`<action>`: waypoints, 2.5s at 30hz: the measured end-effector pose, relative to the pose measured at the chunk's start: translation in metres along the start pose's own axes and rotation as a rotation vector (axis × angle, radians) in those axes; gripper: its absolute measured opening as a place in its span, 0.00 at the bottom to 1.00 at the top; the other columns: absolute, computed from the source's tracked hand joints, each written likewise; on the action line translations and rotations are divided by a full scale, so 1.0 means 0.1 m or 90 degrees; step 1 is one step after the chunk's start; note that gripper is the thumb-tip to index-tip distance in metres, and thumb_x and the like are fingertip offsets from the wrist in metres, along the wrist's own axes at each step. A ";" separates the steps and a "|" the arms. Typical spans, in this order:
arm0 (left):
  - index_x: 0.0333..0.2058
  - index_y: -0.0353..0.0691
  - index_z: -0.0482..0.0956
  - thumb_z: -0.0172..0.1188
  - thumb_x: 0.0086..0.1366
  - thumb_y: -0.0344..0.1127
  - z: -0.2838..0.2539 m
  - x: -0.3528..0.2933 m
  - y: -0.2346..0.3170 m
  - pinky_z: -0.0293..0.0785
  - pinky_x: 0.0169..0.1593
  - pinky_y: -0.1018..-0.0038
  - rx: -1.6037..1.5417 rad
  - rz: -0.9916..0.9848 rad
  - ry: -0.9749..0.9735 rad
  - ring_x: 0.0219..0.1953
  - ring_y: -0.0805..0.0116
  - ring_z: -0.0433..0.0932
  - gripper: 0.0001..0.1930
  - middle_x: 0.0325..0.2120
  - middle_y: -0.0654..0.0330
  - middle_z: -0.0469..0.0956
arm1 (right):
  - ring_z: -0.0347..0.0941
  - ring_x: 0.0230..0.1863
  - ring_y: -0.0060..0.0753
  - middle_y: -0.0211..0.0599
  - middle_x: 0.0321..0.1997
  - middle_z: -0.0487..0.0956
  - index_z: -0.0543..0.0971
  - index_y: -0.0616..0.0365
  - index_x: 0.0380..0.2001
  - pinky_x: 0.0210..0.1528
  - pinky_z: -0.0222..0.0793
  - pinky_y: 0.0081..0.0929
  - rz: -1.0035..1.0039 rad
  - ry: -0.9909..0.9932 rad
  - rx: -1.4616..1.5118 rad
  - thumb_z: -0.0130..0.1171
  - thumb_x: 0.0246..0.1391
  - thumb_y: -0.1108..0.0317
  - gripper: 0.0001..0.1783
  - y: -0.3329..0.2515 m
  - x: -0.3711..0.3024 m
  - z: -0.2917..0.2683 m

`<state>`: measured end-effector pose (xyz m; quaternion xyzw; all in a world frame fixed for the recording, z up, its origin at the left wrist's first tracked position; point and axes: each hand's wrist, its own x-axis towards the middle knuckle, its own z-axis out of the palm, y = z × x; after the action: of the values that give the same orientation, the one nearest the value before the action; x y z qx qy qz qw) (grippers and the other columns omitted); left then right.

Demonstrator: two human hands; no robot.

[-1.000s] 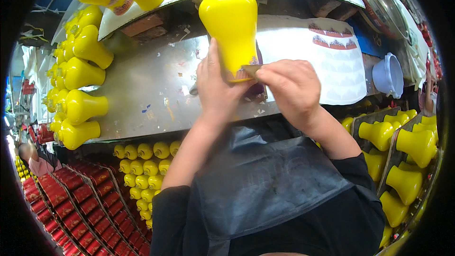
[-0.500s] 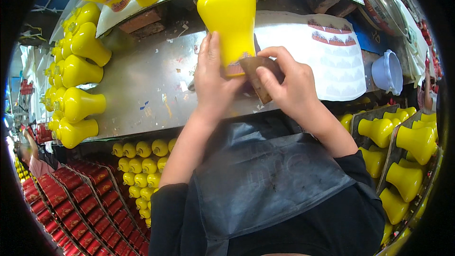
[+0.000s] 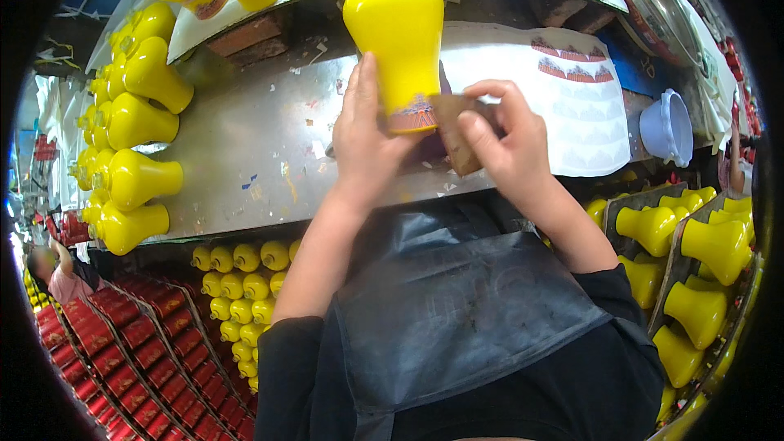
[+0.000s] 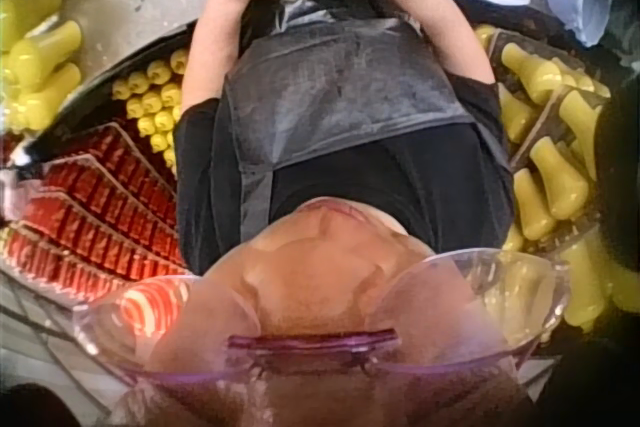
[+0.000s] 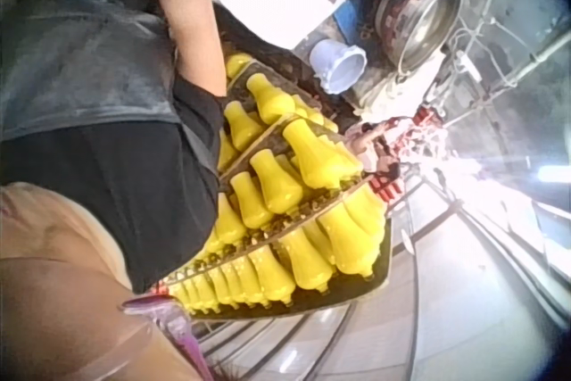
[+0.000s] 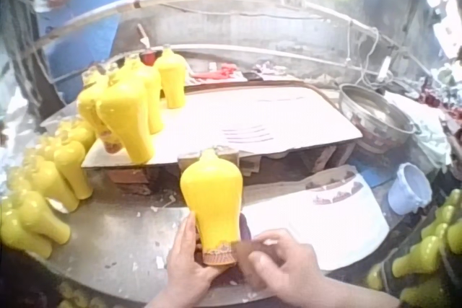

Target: The person applies a decorative sticker to the base of a yellow ceramic vase, then smooths it and applies a second label to the body of the vase. The finished vase is placed on a nearby shelf.

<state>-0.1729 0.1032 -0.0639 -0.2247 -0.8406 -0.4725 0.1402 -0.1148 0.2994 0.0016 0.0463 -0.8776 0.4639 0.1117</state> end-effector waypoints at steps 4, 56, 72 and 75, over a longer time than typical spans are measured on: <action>0.78 0.41 0.49 0.80 0.56 0.39 0.00 0.00 -0.07 0.79 0.58 0.65 -0.011 -0.005 -0.026 0.56 0.56 0.82 0.58 0.59 0.46 0.78 | 0.86 0.38 0.35 0.42 0.40 0.87 0.82 0.59 0.51 0.40 0.80 0.26 -0.116 -0.028 -0.112 0.65 0.63 0.71 0.14 0.01 0.10 -0.07; 0.72 0.36 0.57 0.69 0.68 0.40 -0.25 0.11 0.28 0.70 0.65 0.69 -0.660 -0.229 -0.074 0.60 0.67 0.74 0.40 0.59 0.58 0.73 | 0.84 0.44 0.26 0.37 0.45 0.86 0.82 0.61 0.50 0.46 0.79 0.21 -0.127 -0.019 0.146 0.70 0.59 0.71 0.16 -0.10 0.43 -0.13; 0.68 0.35 0.67 0.79 0.52 0.30 -0.16 0.00 0.18 0.73 0.64 0.61 -0.170 -0.119 0.022 0.63 0.47 0.76 0.45 0.61 0.45 0.75 | 0.86 0.42 0.43 0.41 0.42 0.87 0.83 0.58 0.37 0.46 0.79 0.34 -0.209 0.167 -0.016 0.73 0.40 0.85 0.18 -0.16 0.15 0.14; 0.69 0.35 0.65 0.79 0.53 0.32 -0.19 0.00 0.13 0.74 0.63 0.59 -0.036 0.010 0.053 0.63 0.44 0.75 0.46 0.62 0.43 0.73 | 0.86 0.43 0.43 0.40 0.42 0.87 0.83 0.57 0.36 0.46 0.79 0.34 -0.369 0.070 -0.096 0.74 0.39 0.84 0.19 -0.13 0.15 0.15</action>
<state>-0.1665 0.0929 -0.0448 -0.2155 -0.8187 -0.5035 0.1728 -0.1289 0.2801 0.0073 0.2614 -0.8522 0.3480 0.2903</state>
